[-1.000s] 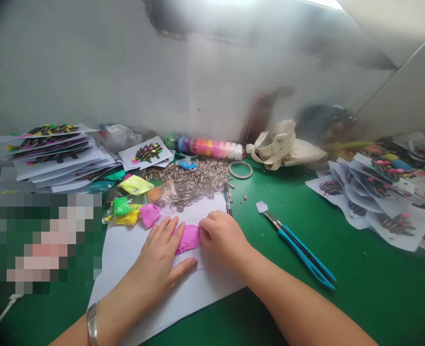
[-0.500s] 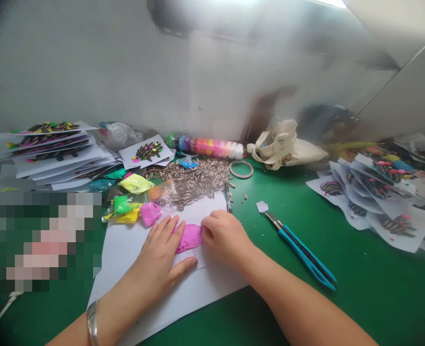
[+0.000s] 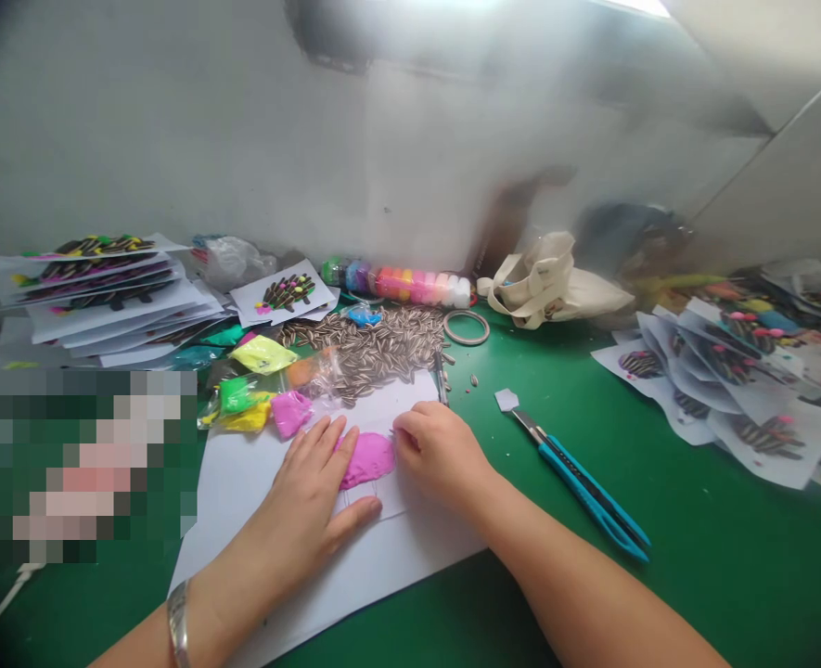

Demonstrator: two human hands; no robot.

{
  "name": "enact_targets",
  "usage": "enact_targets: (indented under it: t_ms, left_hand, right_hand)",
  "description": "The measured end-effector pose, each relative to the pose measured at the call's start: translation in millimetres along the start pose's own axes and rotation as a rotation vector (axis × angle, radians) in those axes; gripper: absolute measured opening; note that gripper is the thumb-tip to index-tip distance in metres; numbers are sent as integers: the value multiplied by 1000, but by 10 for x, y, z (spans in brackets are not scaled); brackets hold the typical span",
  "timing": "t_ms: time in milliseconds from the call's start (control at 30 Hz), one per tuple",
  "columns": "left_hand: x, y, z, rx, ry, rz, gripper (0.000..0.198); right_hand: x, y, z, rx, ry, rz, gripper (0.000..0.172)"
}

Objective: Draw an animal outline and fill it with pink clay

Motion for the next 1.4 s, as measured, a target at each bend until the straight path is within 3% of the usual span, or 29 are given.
enact_targets:
  t_ms: [167,333,567,767,933,1067,1400]
  left_hand:
    - [3,6,-8,-7,8,-4,77]
    - [7,2,-16,-21,7,-4,77]
    - [13,4,-29,-5,11,-1,75]
    - [5,6,-24,9,35,3,75]
    - [9,-3,-31,-7,29,-2,75]
    - [8,-2,-24,-8,17,-4,76]
    - [3,3,-29,3,22,-2,74]
  right_hand:
    - [-1,-26,44,4,74,-81,30]
    - [-89,-25,92,-89,291,-184,31]
    - [-138,-2,112,-164,411,-244,32]
    - [-89,-5,84,-129,305,-207,35]
    - [-117,20,97,-148,394,-255,27]
    - [-98,10,85,-132,341,-236,32]
    - [-99,15,22,-187,259,-228,34]
Point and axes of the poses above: each hand's wrist, its own y-axis away from the middle knuckle, its own z-axis out of the palm, x = y × z, the point moved 5 cm from there along -y, towards the middle knuckle, and after that the axes turned 13 degrees about -x, right-handed, at the moved point
